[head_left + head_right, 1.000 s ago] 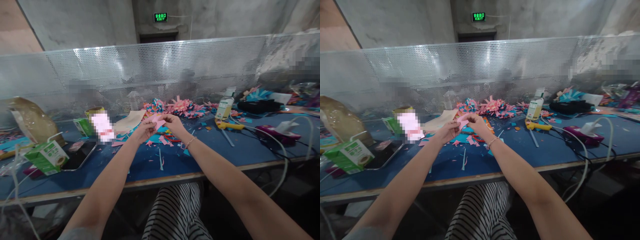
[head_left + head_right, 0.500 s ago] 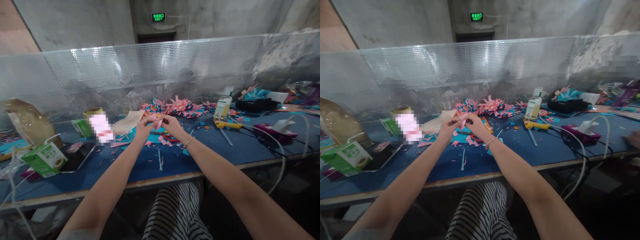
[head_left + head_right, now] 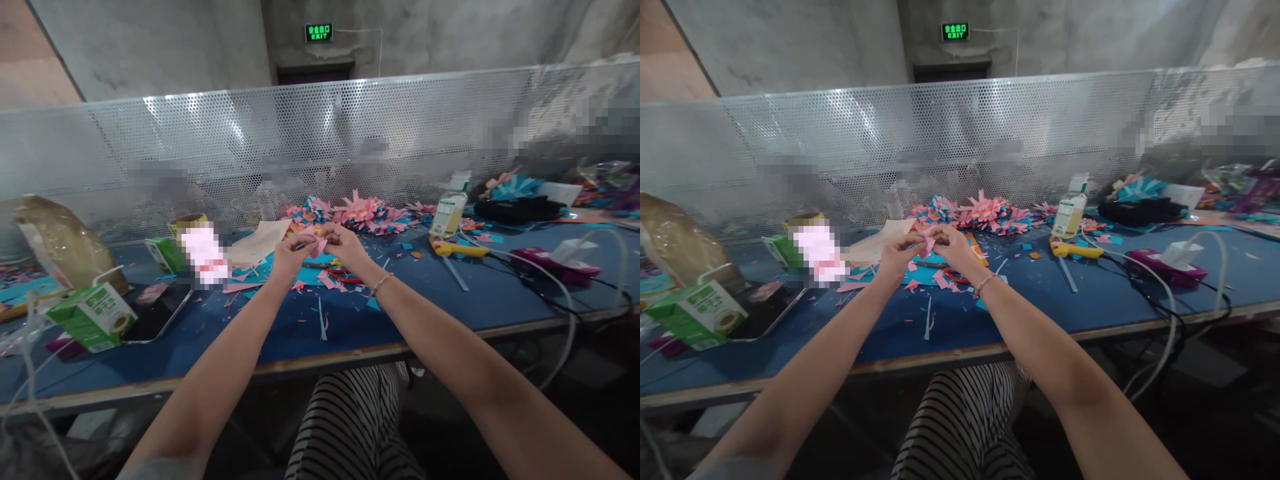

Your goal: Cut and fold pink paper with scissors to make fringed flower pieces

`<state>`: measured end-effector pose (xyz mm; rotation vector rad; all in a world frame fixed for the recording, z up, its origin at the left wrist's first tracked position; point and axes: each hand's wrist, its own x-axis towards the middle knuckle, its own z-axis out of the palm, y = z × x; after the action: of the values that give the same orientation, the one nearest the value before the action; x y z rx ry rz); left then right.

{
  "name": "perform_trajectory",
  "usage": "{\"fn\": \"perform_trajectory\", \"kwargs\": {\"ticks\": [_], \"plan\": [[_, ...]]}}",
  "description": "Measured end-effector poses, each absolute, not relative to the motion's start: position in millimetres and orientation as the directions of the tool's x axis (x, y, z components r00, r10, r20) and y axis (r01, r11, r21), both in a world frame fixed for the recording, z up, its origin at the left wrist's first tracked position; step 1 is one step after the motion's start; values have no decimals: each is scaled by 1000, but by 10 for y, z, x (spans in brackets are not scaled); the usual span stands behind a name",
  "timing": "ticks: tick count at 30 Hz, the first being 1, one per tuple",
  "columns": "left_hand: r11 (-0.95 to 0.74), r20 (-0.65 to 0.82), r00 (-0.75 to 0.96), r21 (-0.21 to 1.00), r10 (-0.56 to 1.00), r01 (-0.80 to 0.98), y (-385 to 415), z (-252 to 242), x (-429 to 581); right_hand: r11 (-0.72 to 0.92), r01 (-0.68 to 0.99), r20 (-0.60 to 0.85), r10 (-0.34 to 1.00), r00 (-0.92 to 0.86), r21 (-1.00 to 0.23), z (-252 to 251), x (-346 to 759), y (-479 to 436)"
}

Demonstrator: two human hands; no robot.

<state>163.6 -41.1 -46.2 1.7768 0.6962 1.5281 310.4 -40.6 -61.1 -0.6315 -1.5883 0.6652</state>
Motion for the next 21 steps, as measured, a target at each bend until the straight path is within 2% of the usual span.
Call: {"fn": "perform_trajectory", "kwargs": {"ticks": [3, 5, 9, 12, 17, 21], "plan": [[-600, 602, 153, 797, 784, -63, -401, -466, 1640, 666, -25, 663, 737, -133, -746, -608, 3106, -420], [-526, 545, 156, 837, 824, -148, -402, -467, 1651, 665, -66, 668, 736, -114, -744, -607, 3103, -423], [-237, 344, 259, 899, 902, -369, -426, -451, 1669, 654, -136, 663, 749, -22, -744, -602, 3094, -410], [-86, 243, 350, 909, 905, -408, -435, -438, 1658, 603, -225, 621, 784, -9, -765, -589, 3082, -414], [8, 212, 405, 879, 889, -478, -433, -432, 1608, 487, -388, 544, 838, -43, -782, -544, 3060, -488], [29, 222, 416, 855, 882, -518, -456, -409, 1593, 450, -439, 523, 851, -53, -777, -513, 3057, -539]]}}
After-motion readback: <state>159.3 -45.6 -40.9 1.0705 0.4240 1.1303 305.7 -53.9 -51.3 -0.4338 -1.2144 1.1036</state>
